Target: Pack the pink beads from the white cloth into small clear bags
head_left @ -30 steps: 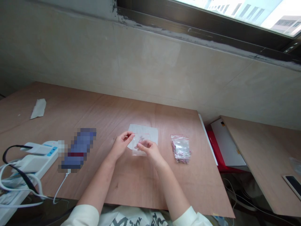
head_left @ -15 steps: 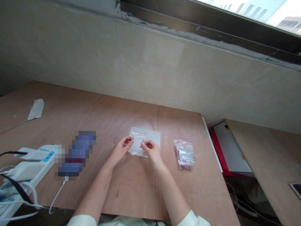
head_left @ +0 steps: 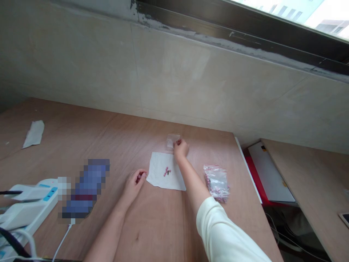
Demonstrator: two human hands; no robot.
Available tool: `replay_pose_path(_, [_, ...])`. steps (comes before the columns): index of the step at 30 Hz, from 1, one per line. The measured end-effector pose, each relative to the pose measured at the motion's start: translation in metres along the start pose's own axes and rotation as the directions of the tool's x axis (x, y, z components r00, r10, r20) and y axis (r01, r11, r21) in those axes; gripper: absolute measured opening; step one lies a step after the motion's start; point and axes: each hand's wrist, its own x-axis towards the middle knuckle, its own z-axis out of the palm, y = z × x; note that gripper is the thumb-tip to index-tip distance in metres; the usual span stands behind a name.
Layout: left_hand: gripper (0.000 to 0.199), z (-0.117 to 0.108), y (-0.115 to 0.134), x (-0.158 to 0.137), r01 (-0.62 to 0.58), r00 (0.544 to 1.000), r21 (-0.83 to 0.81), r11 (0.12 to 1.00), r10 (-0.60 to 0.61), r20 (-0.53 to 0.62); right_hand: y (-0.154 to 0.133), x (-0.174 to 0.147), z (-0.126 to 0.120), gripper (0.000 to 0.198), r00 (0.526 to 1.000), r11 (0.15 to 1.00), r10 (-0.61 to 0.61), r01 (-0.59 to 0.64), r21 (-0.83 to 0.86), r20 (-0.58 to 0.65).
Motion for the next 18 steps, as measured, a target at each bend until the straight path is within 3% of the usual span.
replay_pose_path(4, [0.022,0.003,0.006,-0.002,-0.167,0.986,0.135,0.977,0.167,0.008,-0.004,0.000,0.001,0.016,0.999,0.991,-0.028,0.023,-0.134,-0.037])
replay_pose_path(7, [0.020,0.003,0.011,-0.005,-0.222,0.975,0.217,0.951,0.223,0.022,-0.008,-0.004,-0.005,0.027,0.997,0.992,-0.018,0.009,-0.125,-0.076])
replay_pose_path(11, [0.020,0.002,0.011,-0.006,-0.237,0.971,0.249,0.939,0.236,0.032,0.001,-0.030,-0.044,0.027,0.984,0.992,-0.106,0.114,0.052,-0.144])
replay_pose_path(13, [0.020,0.002,0.009,-0.007,-0.247,0.969,0.253,0.935,0.245,0.039,0.018,-0.052,-0.075,0.026,0.962,0.986,-0.156,0.166,0.027,-0.223])
replay_pose_path(16, [0.020,0.001,0.006,-0.009,-0.257,0.966,0.252,0.933,0.253,0.049,0.055,-0.081,-0.115,0.037,0.940,0.969,-0.071,-0.014,-0.246,-0.333])
replay_pose_path(18, [0.019,0.001,0.005,-0.010,-0.253,0.967,0.245,0.936,0.248,0.050,0.081,-0.094,-0.130,0.040,0.960,0.925,0.003,-0.109,-0.364,-0.281])
